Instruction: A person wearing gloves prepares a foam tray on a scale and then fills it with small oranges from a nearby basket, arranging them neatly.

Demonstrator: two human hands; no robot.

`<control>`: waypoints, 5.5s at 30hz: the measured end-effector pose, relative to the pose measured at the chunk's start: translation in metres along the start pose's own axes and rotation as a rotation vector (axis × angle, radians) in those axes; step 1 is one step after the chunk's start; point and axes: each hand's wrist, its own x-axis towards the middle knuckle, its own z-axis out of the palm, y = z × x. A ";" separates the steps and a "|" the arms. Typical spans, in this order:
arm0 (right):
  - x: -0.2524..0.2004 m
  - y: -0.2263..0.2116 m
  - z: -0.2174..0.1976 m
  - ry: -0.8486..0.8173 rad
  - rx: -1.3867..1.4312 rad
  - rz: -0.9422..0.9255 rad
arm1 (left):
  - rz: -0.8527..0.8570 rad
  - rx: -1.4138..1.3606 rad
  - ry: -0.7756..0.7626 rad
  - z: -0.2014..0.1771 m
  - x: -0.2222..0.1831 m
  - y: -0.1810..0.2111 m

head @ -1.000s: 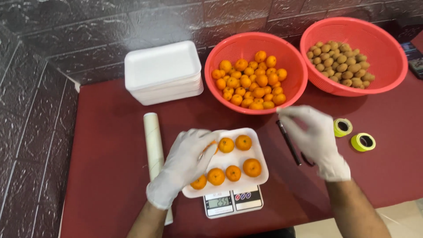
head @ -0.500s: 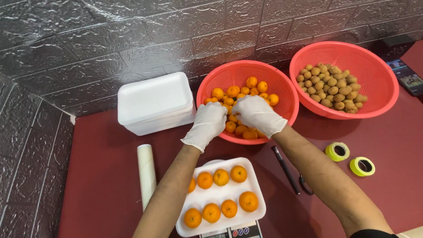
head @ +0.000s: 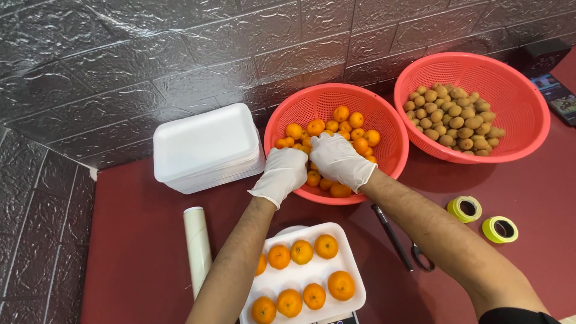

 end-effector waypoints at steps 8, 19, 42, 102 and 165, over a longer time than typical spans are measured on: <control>-0.050 0.014 -0.076 0.173 0.041 -0.257 | 0.026 -0.570 0.094 -0.005 -0.004 -0.007; -0.186 -0.034 -0.120 0.221 0.432 -0.303 | 0.191 -1.352 0.053 -0.014 -0.134 0.027; -0.243 -0.094 -0.042 -0.165 -0.021 -0.096 | 0.237 -0.281 0.493 0.088 -0.235 0.035; -0.040 0.013 -0.094 -0.165 1.297 0.066 | 0.140 -0.685 0.338 -0.040 -0.005 -0.006; -0.233 -0.134 -0.047 -0.144 0.023 -0.293 | -0.017 -0.442 0.332 0.112 -0.245 0.018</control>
